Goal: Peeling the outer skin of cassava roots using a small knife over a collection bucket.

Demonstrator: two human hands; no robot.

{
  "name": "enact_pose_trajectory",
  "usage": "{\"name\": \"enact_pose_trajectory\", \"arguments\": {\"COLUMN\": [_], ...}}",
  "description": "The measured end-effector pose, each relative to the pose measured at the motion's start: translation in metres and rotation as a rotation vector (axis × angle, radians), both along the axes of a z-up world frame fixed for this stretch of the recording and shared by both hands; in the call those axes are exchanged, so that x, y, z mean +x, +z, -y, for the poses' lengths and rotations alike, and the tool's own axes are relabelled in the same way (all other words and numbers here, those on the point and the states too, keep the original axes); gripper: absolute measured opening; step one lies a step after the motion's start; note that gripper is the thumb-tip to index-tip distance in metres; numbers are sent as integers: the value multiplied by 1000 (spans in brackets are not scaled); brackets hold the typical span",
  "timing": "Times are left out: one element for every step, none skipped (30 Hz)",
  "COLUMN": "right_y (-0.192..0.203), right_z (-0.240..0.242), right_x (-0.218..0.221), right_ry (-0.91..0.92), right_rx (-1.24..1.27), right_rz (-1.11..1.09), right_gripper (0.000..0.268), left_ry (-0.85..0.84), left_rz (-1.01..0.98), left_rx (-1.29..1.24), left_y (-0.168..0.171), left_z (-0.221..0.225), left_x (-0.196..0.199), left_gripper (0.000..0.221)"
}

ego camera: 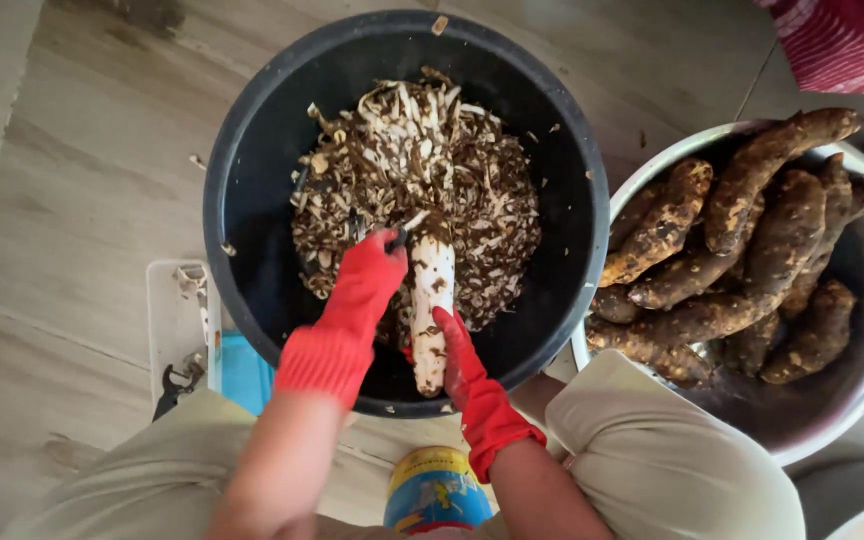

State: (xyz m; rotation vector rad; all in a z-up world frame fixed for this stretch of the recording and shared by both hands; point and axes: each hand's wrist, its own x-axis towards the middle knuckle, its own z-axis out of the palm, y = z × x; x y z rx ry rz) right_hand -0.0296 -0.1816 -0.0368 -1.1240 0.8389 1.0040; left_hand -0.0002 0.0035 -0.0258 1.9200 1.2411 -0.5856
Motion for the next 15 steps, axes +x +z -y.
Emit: {"name": "enact_pose_trajectory", "arguments": {"right_y": [6,12,21,24,27,30,23,15,9,8,6,4,14,24,33], "right_z": [-4,-7,-7,-8,-9,-9,-8,-8,-4,-1,-1,-2,-4,-6,-10], "right_x": [4,9,6,6,10,13,11,10,8,3,1,0,3,5,11], "right_ry": [-2,-14,-25,-26,19,64,63,40,16,14,14,14,14,17,20], "right_rx": [5,-10,-31,-33,-29,-25,-24,-18,-17,-21,-18,-16,-15,-17,-19], "right_rz": [3,-15,-46,-56,-27,2,6,-13,-33,-29,-23,-17,-19,-12,-3], "right_gripper": [77,76,75,75,79,84,84,83,82,82,80,79,79,79,80], "left_ry": [-2,-89,-174,-174,-218,-262,-263,-238,-215,-218,-180,-141,-141,-140,-140], "left_rz": [3,-39,-95,-105,-179,-253,-249,-214,-180,-176,-147,-118,-119,-98,-73], "left_rx": [5,-45,-102,-105,-91,-77,-75,-67,-65,-68,-47,-26,-26,-30,-33], "left_y": [44,88,133,127,119,112,128,143,159,141,124,106,76,46,16], "left_z": [7,14,24,29,34,39,35,31,29,24,17,10,1,-8,-18], "left_x": [-6,-12,-24,-31,-35,-40,-23,-7,9,18,31,44,45,46,49], "left_gripper": [44,44,44,44,45,46,46,45,43,43,43,44,44,45,47]}}
